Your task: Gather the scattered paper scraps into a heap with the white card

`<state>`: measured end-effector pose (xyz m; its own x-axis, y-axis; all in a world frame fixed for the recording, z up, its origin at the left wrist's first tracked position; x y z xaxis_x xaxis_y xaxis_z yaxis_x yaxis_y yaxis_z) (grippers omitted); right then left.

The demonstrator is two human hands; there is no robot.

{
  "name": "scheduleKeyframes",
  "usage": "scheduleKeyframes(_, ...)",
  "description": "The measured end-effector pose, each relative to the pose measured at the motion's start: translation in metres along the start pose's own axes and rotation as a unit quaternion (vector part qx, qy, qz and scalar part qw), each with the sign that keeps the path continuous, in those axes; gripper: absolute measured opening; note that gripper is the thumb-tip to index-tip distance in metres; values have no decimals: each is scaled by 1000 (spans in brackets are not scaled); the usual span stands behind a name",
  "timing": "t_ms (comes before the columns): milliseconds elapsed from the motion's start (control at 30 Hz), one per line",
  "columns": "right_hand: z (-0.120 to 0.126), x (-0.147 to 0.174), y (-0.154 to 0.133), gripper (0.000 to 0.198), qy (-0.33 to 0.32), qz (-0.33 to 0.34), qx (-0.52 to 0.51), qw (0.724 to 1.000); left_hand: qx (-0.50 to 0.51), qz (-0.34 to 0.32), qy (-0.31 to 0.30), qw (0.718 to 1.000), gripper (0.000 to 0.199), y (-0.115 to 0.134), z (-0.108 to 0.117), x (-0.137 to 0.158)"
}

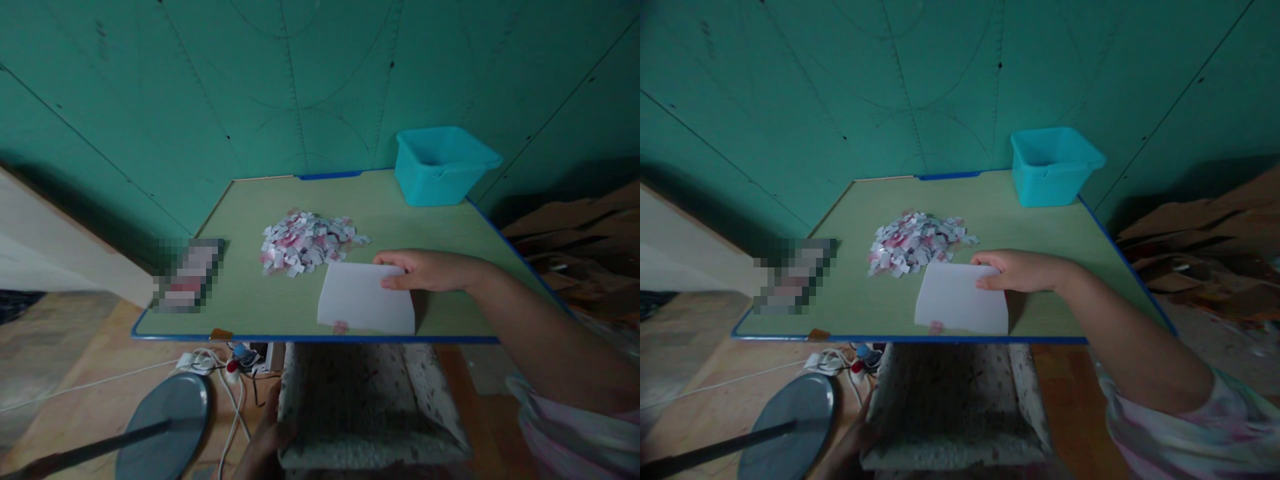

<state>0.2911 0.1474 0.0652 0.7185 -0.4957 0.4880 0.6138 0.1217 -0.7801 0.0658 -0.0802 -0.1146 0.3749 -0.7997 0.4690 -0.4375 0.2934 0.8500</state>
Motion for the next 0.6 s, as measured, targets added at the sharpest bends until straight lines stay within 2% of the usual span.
scheduleKeyframes(300,-3,2,-3,30,-4,7,-7,1000,-38,-19,-11,999,45,4,3,0)
scheduleKeyframes(467,-6,2,-7,32,-17,4,-10,1000,-19,15,-40,999,52,-7,6,0)
scheduleKeyframes(600,-7,5,-11,33,-16,17,-14,1000,-50,-4,-51,997,47,-11,17,-6)
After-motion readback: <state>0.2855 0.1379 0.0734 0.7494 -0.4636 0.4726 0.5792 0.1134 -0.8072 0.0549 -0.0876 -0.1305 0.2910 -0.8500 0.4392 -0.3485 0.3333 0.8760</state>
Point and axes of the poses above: each hand's wrist, its own x-axis away from the middle knuckle, its own z-axis out of the back of the hand, y = z × x, the point moved 6 cm from there along -x, towards the middle knuckle, and after that the axes turned 11 degrees about -z, right-handed, at the moved point
